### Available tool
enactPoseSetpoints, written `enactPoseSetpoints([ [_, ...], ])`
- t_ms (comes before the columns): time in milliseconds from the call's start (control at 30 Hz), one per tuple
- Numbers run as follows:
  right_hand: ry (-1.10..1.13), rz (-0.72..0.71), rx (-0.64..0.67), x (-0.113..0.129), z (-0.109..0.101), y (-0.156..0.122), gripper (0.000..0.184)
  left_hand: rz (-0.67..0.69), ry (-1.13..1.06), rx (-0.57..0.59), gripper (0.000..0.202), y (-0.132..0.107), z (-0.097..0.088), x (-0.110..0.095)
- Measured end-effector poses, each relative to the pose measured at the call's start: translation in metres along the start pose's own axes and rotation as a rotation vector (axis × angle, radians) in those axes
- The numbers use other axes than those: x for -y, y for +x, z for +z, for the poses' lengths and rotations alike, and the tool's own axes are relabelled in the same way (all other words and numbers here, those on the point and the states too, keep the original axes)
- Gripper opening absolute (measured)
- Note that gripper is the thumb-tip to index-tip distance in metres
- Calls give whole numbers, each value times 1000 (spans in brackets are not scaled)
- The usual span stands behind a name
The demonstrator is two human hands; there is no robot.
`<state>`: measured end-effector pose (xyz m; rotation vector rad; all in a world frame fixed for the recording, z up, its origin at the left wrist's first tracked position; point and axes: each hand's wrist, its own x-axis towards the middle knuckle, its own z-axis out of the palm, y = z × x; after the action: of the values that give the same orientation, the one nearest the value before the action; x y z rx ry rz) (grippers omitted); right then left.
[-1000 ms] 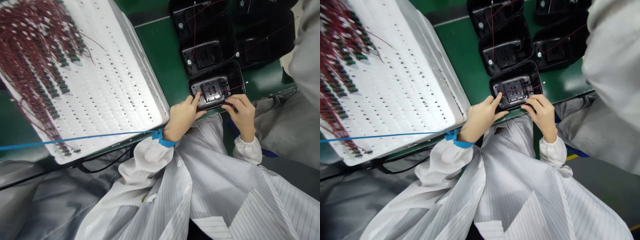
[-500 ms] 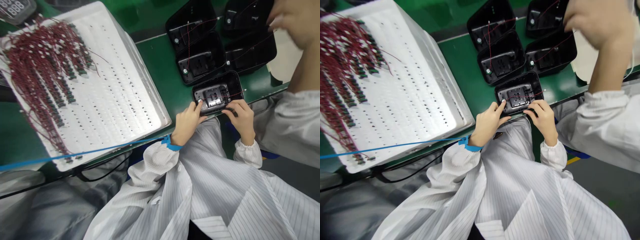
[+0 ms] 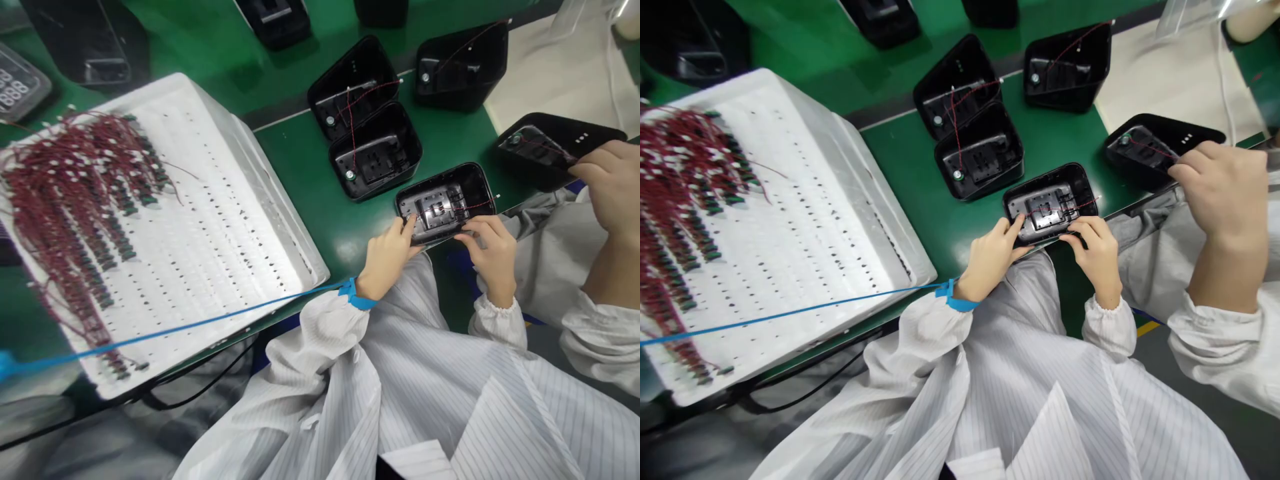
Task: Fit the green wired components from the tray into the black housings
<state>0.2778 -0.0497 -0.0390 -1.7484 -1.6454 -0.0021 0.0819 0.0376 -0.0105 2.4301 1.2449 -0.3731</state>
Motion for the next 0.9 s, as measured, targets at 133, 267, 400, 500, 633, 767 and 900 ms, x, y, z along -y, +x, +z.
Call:
enactPoseSetpoints([
  [133,-77,62,-36,-19,-8,6,12,64,-29,-32,69,23,-5,-17],
  [267,-78,120,-84,-41,-13,19,13,98,-46,-71,67,49,-13,-34],
  [400,-55,152,-65,-54,-13,35,14,70,-62,-130,65,67,-24,-44],
  [500,-73,135,-58,-58,-9,43,17,50,-103,-115,64,76,-33,-45],
  [633,-56,116,-105,-68,1,51,24,33,-126,-103,52,94,-48,-46],
  [767,-53,64,-160,-88,12,67,26,20,-129,-149,45,104,-61,-49],
  [900,-54,-39,-218,-113,23,87,26,1,-127,-248,55,84,-67,-60],
])
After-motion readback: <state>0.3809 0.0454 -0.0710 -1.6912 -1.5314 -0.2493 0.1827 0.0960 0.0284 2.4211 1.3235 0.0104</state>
